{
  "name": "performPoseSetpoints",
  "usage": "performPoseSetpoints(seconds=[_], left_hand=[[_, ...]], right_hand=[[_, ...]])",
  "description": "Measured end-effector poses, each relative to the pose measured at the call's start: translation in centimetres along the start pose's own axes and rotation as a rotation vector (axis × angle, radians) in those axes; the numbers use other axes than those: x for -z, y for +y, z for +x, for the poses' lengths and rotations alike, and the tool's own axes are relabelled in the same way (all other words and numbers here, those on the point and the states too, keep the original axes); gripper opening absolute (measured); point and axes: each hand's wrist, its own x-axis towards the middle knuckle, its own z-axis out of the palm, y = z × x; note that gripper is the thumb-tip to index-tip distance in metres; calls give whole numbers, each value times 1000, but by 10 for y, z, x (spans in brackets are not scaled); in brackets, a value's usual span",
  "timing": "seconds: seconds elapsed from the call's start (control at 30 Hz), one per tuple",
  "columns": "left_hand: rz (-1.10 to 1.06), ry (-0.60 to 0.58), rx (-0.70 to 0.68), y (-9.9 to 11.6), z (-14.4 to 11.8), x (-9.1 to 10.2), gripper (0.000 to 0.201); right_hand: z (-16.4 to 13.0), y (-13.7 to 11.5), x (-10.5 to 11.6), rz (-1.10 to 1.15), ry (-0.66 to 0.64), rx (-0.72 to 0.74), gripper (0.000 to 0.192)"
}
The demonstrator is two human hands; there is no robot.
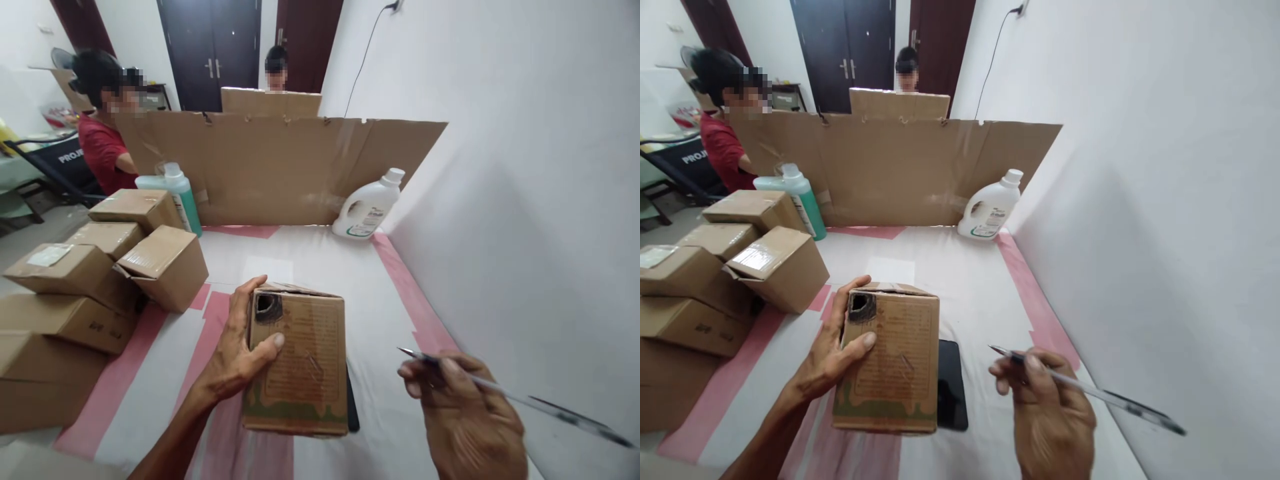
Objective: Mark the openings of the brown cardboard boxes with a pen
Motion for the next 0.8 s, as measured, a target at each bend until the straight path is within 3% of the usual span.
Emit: performPoseSetpoints(seconds=[0.07, 0.17, 0.23, 0.33, 0.53, 0.7, 0.8], left_hand=[[11, -1, -6, 1, -1, 0, 77], [35, -1, -14, 2, -2, -1, 77], [49, 5, -15, 4, -4, -2, 77], [65, 15, -25, 4, -6, -4, 75], [77, 9, -87, 1, -9, -3, 77], [77, 4, -74, 0, -11, -2, 77], [76, 12, -67, -2, -11, -1, 77]], right_hand=[[-17, -27, -37, 101, -167, 94, 18], [-42, -44, -84, 75, -420, 181, 7], [-52, -44, -103, 8, -515, 210, 3], [-57, -38, -111, -66, -570, 251, 6], [-53, -39, -104, -138, -470, 249, 11], [-38, -47, -108, -14, -396, 223, 14], [-6, -43, -93, -19, -204, 267, 22]])
